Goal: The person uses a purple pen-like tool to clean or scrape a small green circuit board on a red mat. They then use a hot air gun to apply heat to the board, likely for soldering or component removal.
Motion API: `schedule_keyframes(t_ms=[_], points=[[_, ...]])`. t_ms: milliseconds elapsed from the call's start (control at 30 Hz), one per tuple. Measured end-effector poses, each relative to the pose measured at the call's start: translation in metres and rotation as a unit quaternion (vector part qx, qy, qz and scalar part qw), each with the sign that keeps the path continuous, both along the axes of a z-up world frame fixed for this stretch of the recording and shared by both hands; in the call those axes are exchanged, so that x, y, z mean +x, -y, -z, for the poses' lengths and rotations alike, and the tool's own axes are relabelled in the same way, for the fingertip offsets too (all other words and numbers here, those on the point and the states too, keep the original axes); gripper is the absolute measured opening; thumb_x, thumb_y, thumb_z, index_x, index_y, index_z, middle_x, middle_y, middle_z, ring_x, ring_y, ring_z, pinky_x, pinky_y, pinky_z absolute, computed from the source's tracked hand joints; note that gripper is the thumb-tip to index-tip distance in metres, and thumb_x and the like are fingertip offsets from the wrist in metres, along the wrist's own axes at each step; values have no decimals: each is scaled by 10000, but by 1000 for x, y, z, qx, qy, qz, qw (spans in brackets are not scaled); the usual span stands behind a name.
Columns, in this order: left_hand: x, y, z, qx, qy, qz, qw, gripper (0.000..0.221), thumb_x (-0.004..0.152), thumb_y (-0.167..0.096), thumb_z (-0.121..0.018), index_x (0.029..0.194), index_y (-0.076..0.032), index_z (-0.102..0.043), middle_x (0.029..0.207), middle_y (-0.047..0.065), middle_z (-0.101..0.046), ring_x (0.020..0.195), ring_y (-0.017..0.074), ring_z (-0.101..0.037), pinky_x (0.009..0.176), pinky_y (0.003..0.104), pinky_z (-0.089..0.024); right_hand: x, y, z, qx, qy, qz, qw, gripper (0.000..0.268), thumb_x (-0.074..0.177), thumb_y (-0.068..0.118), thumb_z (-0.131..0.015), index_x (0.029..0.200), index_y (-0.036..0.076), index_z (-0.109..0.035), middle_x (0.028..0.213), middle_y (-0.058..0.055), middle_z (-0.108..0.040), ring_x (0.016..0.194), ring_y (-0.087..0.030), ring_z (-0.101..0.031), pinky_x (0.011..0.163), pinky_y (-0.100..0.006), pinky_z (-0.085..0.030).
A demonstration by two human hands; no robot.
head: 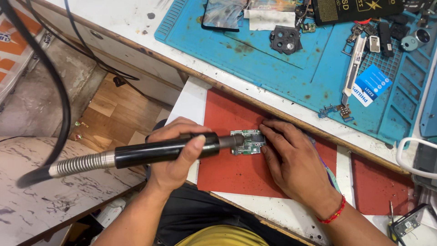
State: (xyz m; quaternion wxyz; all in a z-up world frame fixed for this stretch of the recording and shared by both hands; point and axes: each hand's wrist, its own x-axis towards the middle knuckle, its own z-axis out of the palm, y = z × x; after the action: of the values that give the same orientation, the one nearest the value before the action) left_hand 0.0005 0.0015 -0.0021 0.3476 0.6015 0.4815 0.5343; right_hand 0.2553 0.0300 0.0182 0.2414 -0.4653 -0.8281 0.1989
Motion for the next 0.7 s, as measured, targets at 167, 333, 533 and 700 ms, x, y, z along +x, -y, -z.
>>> schedule_keyframes(t_ms=[167,333,533,700], points=[[4,1,0,33,-62,-43,997,385,991,-404,-682,1009,-27,-759,898,91,-754,882,194,-734,825,333,-598,-1,-2,-2,-3,-2,-4,1000,394,873,100,-695,1257,16,-668,1282,-147,-641,1152,-352,-630,967,-447,-509],[1,-4,-2,57,-15,22,998,367,1019,-383,-686,1021,-20,-745,951,103,-774,931,213,-732,906,361,-598,-1,-3,-3,-7,5,-2,1000,407,866,91,-686,1263,3,-665,1280,-156,-642,1150,-358,-633,956,-449,-504],[2,-5,-6,38,-24,25,999,339,986,-346,-703,1024,-12,-745,933,106,-770,934,208,-732,892,353,-590,0,-4,-2,-8,-4,-1,1000,387,880,76,-673,1259,-2,-661,1283,-160,-638,1159,-362,-631,970,-444,-507],[4,-6,-7,32,-29,9,999,319,958,-325,-719,1014,-12,-746,908,105,-759,919,212,-721,853,337,-586,0,-2,-3,-14,-6,-2,1000,379,879,72,-672,1252,0,-664,1285,-157,-640,1158,-366,-630,961,-447,-503]])
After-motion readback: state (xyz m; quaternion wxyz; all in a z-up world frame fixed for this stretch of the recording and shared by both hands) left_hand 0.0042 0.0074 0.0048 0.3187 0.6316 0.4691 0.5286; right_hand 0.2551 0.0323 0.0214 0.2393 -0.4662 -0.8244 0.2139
